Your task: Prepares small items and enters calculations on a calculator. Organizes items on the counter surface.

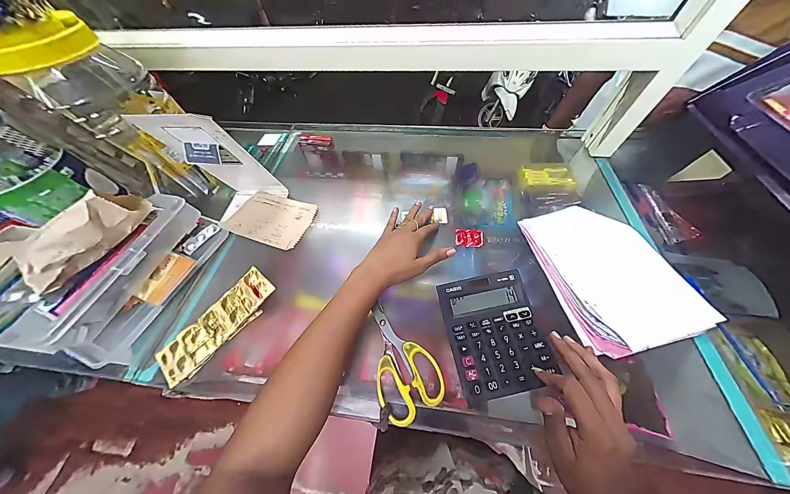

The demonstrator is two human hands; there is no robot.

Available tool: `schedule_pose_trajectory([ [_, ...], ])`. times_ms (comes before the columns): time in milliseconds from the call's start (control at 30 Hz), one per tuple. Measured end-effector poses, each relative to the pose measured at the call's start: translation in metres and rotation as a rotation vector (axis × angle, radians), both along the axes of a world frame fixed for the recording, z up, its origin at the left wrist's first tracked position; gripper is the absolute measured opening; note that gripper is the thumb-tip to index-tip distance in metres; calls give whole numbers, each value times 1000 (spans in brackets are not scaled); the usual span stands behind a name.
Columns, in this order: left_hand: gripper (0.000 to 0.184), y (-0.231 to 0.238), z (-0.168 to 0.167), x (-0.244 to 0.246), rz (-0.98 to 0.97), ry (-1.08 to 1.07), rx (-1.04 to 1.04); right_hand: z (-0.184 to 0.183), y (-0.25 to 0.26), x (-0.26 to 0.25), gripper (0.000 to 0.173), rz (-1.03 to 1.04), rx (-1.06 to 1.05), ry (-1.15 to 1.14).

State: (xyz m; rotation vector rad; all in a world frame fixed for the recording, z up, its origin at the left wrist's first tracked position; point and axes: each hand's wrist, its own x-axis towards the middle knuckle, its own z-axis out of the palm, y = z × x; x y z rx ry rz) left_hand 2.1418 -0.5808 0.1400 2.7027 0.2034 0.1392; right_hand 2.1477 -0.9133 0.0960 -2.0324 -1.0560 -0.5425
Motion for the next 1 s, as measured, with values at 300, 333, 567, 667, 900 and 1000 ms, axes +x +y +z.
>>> schedule_pose_trajectory([
  [300,63,-4,4,-4,-39,-65,15,-4,-1,0,57,-11,-26,-21],
  [333,61,-4,5,-5,-39,-69,24,-4,-1,0,57,-11,-26,-19],
  [567,49,-5,8,-7,-31,-95,49,-4,0,-1,58,-18,-7,-27],
  [667,43,-4,8,-7,-22,-129,43,-5,0,-1,57,-13,-7,-21],
  [900,48,-3,2,-3,13,-191,33,-5,0,0,56,-8,-22,-34],
  [1000,44,-3,0,-3,-1,-170,33,-6,0,0,56,-5,-33,-23],
])
